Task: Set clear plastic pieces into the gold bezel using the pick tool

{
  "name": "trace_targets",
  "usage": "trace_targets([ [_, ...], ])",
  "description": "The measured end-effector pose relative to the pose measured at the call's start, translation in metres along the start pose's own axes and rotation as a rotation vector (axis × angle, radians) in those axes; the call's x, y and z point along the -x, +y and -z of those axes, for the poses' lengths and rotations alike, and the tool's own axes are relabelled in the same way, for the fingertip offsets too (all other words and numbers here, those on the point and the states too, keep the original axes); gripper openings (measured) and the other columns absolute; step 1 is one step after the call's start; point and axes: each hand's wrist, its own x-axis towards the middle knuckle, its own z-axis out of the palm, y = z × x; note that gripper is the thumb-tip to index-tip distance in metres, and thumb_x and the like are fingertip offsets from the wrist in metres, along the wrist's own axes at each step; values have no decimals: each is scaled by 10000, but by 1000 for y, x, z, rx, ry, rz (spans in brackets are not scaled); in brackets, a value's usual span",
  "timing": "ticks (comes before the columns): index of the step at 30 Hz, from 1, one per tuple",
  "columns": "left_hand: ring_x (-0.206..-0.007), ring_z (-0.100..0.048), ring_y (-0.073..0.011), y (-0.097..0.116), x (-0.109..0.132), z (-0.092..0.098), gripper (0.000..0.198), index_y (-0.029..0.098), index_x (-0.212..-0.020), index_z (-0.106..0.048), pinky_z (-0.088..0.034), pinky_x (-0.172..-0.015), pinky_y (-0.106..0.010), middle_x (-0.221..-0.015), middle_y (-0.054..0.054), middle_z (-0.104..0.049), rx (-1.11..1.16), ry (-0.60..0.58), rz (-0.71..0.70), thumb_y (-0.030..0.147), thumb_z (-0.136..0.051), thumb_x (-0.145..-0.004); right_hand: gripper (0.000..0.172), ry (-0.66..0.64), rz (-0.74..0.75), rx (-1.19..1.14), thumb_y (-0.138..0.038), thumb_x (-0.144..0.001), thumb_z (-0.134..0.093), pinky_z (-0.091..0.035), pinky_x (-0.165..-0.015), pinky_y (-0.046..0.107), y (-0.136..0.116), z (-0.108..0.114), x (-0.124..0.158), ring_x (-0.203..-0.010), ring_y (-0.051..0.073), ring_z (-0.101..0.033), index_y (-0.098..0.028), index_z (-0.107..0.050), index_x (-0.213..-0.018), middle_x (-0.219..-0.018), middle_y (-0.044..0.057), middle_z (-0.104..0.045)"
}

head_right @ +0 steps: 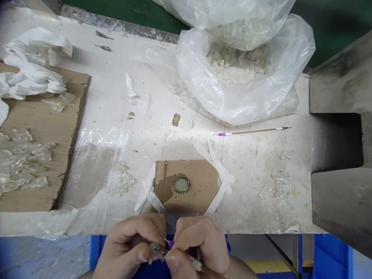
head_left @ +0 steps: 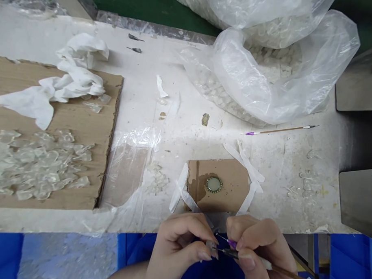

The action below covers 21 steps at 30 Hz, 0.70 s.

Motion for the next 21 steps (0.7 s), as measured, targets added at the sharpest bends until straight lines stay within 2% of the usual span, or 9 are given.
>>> trace_targets([
  [10,-485,-575,-116,1,1,2,233,229,-789,-851,-467,-501,-206,-546,-27,-721,-13,0,-11,440,-805,-876,149,-3,22,-32,-284,-1058,-446,-297,-445,255,2,-2,4,-499,121,-358,-262,-514,-927,-679,-47,-380],
  [13,-487,-576,-114,1,0,1,239,225,-777,-844,-467,-502,-205,-549,-26,-724,4,4,-7,434,-799,-884,162,79,46,-72,-306,-1057,-457,-288,-443,264,4,-6,4,-491,127,-348,-260,-535,-922,-653,-49,-372],
  [17,-436,-527,-101,-2,1,1,267,210,-765,-821,-442,-456,-206,-532,-16,-703,39,7,6,435,-781,-902,187,276,50,-116,-304,-1044,-507,-268,-415,256,7,-4,5,-465,120,-335,-249,-575,-878,-624,-47,-384],
  [21,-381,-459,-79,-6,2,3,321,182,-727,-799,-396,-400,-197,-507,-7,-670,72,8,49,447,-773,-905,107,304,74,-71,-299,-1012,-586,-351,-441,281,10,14,7,-478,138,-430,-257,-646,-933,-612,-27,-511],
])
